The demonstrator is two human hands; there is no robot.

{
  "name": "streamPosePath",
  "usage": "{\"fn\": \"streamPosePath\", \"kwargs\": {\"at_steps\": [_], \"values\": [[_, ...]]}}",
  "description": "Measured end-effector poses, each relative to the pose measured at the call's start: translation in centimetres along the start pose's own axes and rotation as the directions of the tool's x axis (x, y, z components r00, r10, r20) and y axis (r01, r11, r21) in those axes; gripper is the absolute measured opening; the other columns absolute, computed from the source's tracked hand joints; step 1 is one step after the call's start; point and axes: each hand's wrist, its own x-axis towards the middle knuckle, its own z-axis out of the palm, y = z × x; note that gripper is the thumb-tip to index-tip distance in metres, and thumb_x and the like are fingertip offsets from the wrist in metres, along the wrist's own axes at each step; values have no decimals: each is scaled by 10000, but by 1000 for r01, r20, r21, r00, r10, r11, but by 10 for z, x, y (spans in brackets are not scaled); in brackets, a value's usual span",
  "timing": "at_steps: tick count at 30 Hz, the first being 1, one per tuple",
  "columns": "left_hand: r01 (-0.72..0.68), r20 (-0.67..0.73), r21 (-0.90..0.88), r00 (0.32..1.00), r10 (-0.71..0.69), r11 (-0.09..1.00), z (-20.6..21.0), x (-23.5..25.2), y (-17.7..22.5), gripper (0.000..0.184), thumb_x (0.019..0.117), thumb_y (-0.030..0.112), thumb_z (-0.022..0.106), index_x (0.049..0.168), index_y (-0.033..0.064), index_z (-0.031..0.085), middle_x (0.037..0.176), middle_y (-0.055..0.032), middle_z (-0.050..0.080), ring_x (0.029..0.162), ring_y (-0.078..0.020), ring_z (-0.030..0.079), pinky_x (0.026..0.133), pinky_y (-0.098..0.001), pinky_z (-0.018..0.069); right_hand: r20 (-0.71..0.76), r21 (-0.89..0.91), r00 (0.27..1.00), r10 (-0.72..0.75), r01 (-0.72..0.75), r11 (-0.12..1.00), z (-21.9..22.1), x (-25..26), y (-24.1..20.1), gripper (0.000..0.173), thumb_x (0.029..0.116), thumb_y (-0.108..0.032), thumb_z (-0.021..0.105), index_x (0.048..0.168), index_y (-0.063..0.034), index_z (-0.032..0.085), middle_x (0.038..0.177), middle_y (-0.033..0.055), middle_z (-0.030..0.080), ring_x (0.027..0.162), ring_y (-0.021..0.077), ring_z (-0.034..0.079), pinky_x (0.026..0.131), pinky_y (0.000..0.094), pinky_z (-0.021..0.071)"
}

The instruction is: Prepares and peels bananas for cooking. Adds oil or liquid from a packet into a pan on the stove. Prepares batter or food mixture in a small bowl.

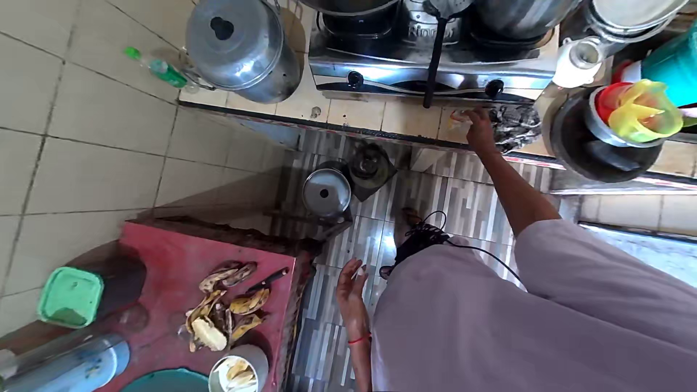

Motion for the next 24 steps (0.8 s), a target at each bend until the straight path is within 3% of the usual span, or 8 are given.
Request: {"fn": "streamPosePath", "kwargs": {"at_steps": [6, 8, 11, 13, 15, 16, 18, 24], "values": [[-8, -2, 19, 1000, 8, 1000, 4, 3, 1, 411, 942, -5, 491, 1343, -89, 527, 1268, -196, 631, 1089, -240, 658, 917, -388, 566, -140, -105, 987, 74, -89, 990, -20, -6, 16, 391, 966, 32, 538, 1333, -29, 658, 1454, 276, 534, 1246, 488, 594, 989, 651, 510], [-5, -6, 32, 1000, 5, 999, 2, 1, -1, 408, 944, 3, 493, 1342, -81, 529, 1260, -185, 635, 1090, -230, 653, 914, -378, 563, -210, -189, 957, 199, -239, 952, -31, -12, 30, 404, 943, -100, 643, 1346, -80, 661, 1459, 261, 538, 1357, 483, 498, 1084, 647, 430], [14, -24, 25, 1000, -13, 1000, 0, -3, -11, 396, 949, 6, 486, 1329, -93, 531, 1239, -192, 645, 1064, -232, 663, 892, -374, 569, -153, -253, 919, 364, -393, 884, -39, -24, 51, 599, 982, -236, 639, 1549, -146, 466, 1585, 340, 341, 1448, 606, 283, 1090, 760, 329], [31, -37, 23, 999, -30, 999, 1, -5, -14, 404, 930, 4, 487, 1319, -97, 531, 1224, -195, 645, 1047, -228, 664, 888, -373, 567, -96, -320, 939, 330, -343, 883, -33, -25, 70, 585, 965, -77, 640, 1523, -34, 469, 1545, 391, 352, 1406, 640, 324, 1044, 776, 374], [30, -42, 28, 999, -29, 999, 1, -7, -17, 400, 924, 8, 507, 1309, -90, 546, 1209, -192, 659, 1037, -227, 673, 874, -369, 575, -36, -378, 943, 331, -320, 869, -33, -19, 80, 488, 906, -9, 691, 1378, 54, 583, 1477, 363, 457, 1374, 588, 412, 1030, 736, 420], [33, -43, 29, 999, -31, 999, 2, -8, -17, 403, 921, 7, 514, 1311, -90, 551, 1211, -197, 659, 1041, -233, 673, 874, -376, 575, 0, -402, 934, 358, -328, 855, -39, -15, 82, 446, 891, -39, 724, 1312, 70, 622, 1450, 349, 495, 1367, 558, 441, 1037, 717, 428], [34, -53, 29, 998, -32, 999, 2, -9, -17, 396, 929, 5, 513, 1312, -84, 559, 1204, -200, 663, 1038, -241, 676, 866, -385, 576, 48, -406, 908, 416, -362, 839, -52, -5, 80, 337, 959, -53, 657, 1262, 95, 645, 1393, 349, 551, 1335, 530, 499, 1044, 697, 430], [41, -73, -19, 996, -42, 999, -1, -15, -26, 357, 953, 28, 525, 1292, -76, 567, 1170, -186, 672, 1017, -233, 678, 859, -378, 577, 41, -372, 888, 458, -412, 832, -74, 9, 74, 356, 1005, -135, 621, 1292, 75, 636, 1341, 358, 589, 1317, 516, 529, 1078, 667, 416]]}}
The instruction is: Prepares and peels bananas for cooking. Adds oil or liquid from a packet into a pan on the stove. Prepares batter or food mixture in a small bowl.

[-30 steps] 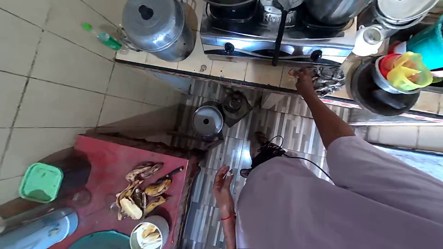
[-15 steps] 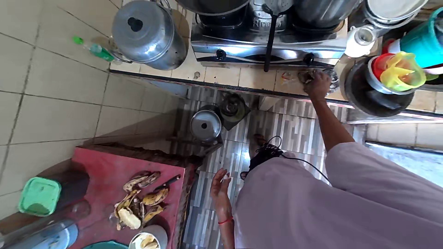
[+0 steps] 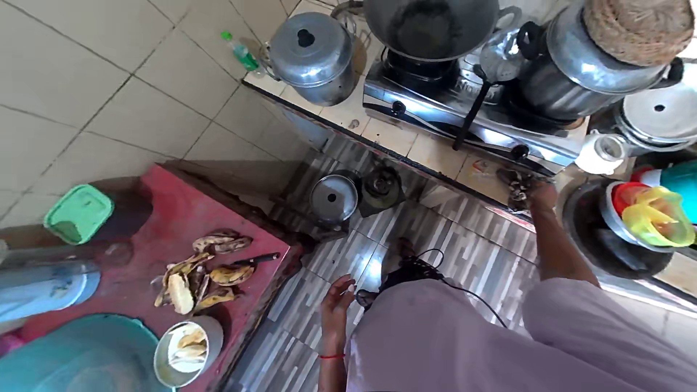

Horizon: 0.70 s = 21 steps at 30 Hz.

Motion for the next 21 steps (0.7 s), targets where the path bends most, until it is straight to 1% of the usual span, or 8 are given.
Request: {"fn": "streamPosePath", "kwargs": {"at_steps": [3, 5, 7, 9, 12, 15, 18, 21], "values": [[1, -15, -16, 1000, -2, 1000, -3, -3, -7, 362, 945, 26, 528, 1289, -78, 570, 1146, -180, 682, 994, -222, 685, 853, -367, 579, -54, -82, 997, -56, 51, 995, -5, -5, -1, 380, 1026, -169, 588, 1339, 44, 623, 1383, 345, 571, 1322, 517, 527, 1063, 683, 423], [5, -27, -26, 1000, -6, 1000, -5, -5, -9, 340, 984, 59, 520, 1292, -74, 575, 1142, -179, 683, 982, -218, 689, 846, -364, 582, -67, -140, 996, -62, 52, 989, -5, -8, 1, 433, 1038, -209, 572, 1425, -16, 573, 1490, 294, 501, 1385, 493, 472, 1070, 681, 417], [8, -30, -38, 1000, -9, 999, -6, -5, -11, 329, 1037, 124, 472, 1278, -66, 591, 1145, -179, 686, 986, -225, 694, 845, -375, 585, -76, -196, 996, -53, 38, 980, 0, -6, 8, 448, 1024, -245, 590, 1427, -50, 592, 1513, 265, 497, 1397, 474, 469, 1076, 681, 411], [36, -44, -29, 998, -37, 999, -8, -8, -7, 392, 1094, 226, 388, 1225, -55, 628, 1151, -164, 704, 1022, -226, 697, 872, -393, 579, -89, -221, 994, -65, 44, 974, 5, -12, 11, 445, 1016, -244, 584, 1407, -32, 604, 1470, 279, 537, 1377, 470, 496, 1081, 676, 404], [89, -72, -57, 993, -94, 994, -13, -17, 4, 475, 1122, 253, 302, 1144, -74, 646, 1108, -145, 708, 1016, -197, 676, 899, -389, 549, -66, -129, 986, -155, 145, 981, -3, -40, -1, 420, 1017, -211, 591, 1402, -44, 611, 1421, 288, 575, 1336, 490, 527, 1077, 708, 391], [62, -75, -100, 995, -69, 993, -28, -23, -4, 468, 1121, 230, 315, 1084, -81, 662, 1045, -118, 712, 969, -150, 673, 892, -354, 551, -85, -122, 973, -216, 205, 971, -1, -52, 0, 445, 1043, -274, 561, 1417, -35, 594, 1433, 288, 565, 1356, 475, 518, 1107, 674, 388], [39, -124, -157, 990, -59, 987, -47, -33, -18, 445, 1117, 198, 341, 993, -78, 667, 966, -91, 709, 913, -110, 666, 860, -308, 549, -174, -162, 949, -262, 234, 959, -4, -77, -7, 553, 1001, -229, 600, 1457, 65, 497, 1466, 325, 511, 1384, 476, 487, 1155, 614, 380], [43, -144, -190, 987, -71, 981, -70, -47, -37, 462, 1124, 205, 321, 986, -81, 658, 961, -93, 700, 900, -98, 655, 857, -296, 541, -264, -74, 896, -356, 349, 934, 3, -111, -25, 487, 993, -230, 592, 1413, 16, 570, 1417, 310, 562, 1348, 474, 525, 1124, 611, 418]]}}
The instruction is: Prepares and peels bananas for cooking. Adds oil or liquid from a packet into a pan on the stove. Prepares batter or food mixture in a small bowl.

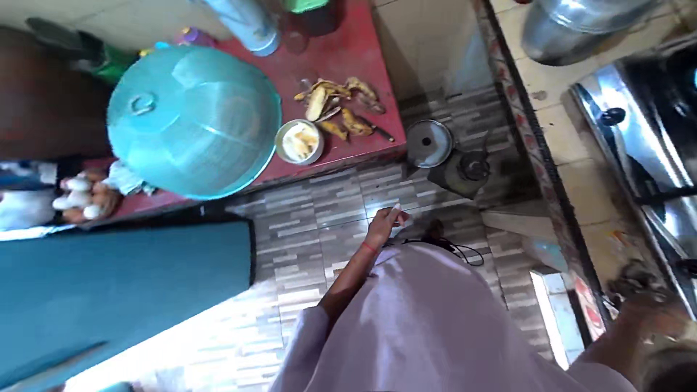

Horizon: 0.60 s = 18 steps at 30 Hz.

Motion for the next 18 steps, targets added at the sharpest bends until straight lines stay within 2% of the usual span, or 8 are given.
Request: {"fn": "streamPosePath", "kwargs": {"at_steps": [1, 3, 6, 9, 11, 13, 15, 18], "values": [[8, -9, -12, 1000, -8, 1000, -10, -4, -4, 465, 1125, 205, 315, 993, -82, 657, 964, -93, 694, 898, -95, 646, 854, -290, 534, -5, 23, 999, -38, 38, 999, 2, -9, -13, 471, 998, -243, 581, 1395, 10, 589, 1397, 308, 578, 1331, 479, 538, 1112, 625, 423], [18, -32, -51, 999, -20, 999, -32, -11, -15, 457, 1126, 194, 317, 1014, -90, 657, 958, -99, 685, 888, -101, 644, 854, -285, 536, 26, 60, 992, -127, 125, 990, 6, -31, -46, 438, 1049, -255, 478, 1374, 6, 613, 1383, 302, 593, 1323, 477, 543, 1113, 631, 410], [12, -87, -113, 996, -22, 993, -67, -22, -32, 416, 1122, 159, 323, 1054, -98, 643, 966, -114, 683, 885, -116, 651, 851, -298, 543, 109, 98, 956, -271, 261, 960, 14, -72, -99, 396, 1058, -186, 445, 1340, 17, 636, 1340, 320, 606, 1291, 499, 552, 1097, 653, 404], [-7, -122, -157, 992, -13, 988, -106, -31, -50, 286, 1089, 51, 354, 1251, -70, 556, 1063, -150, 681, 938, -156, 668, 851, -333, 547, 150, 155, 897, -416, 395, 906, 29, -114, -149, 394, 1081, -177, 432, 1325, 63, 629, 1321, 343, 609, 1270, 506, 566, 1098, 642, 407], [-11, -158, -173, 987, -17, 985, -132, -38, -62, 308, 1062, 3, 404, 1354, -38, 494, 1076, -153, 687, 936, -158, 679, 844, -334, 554, 193, 189, 854, -484, 451, 872, 38, -141, -177, 380, 1079, -161, 440, 1315, 67, 632, 1319, 338, 611, 1265, 495, 575, 1100, 639, 410], [-19, -192, -177, 981, -16, 984, -156, -48, -73, 299, 1049, -3, 444, 1338, -38, 512, 1066, -150, 694, 927, -155, 683, 837, -328, 559, 234, 214, 814, -532, 491, 845, 44, -168, -204, 359, 1080, -135, 452, 1304, 79, 634, 1308, 341, 617, 1267, 497, 573, 1111, 623, 407], [-30, -217, -185, 976, -11, 982, -177, -58, -79, 278, 1047, 2, 447, 1306, -52, 533, 1058, -148, 693, 921, -157, 685, 828, -325, 565, 219, 252, 761, -610, 560, 789, 50, -195, -228, 335, 1075, -95, 465, 1298, 81, 644, 1294, 331, 638, 1254, 489, 594, 1111, 592, 420], [-9, -226, -197, 973, -37, 980, -203, -73, -91, 282, 1051, 20, 448, 1306, -56, 541, 1070, -156, 687, 929, -165, 685, 826, -330, 568, 202, 324, 675, -710, 638, 699, 58, -230, -258, 333, 1078, -107, 479, 1304, 72, 645, 1304, 327, 635, 1261, 485, 593, 1112, 590, 424]]}}
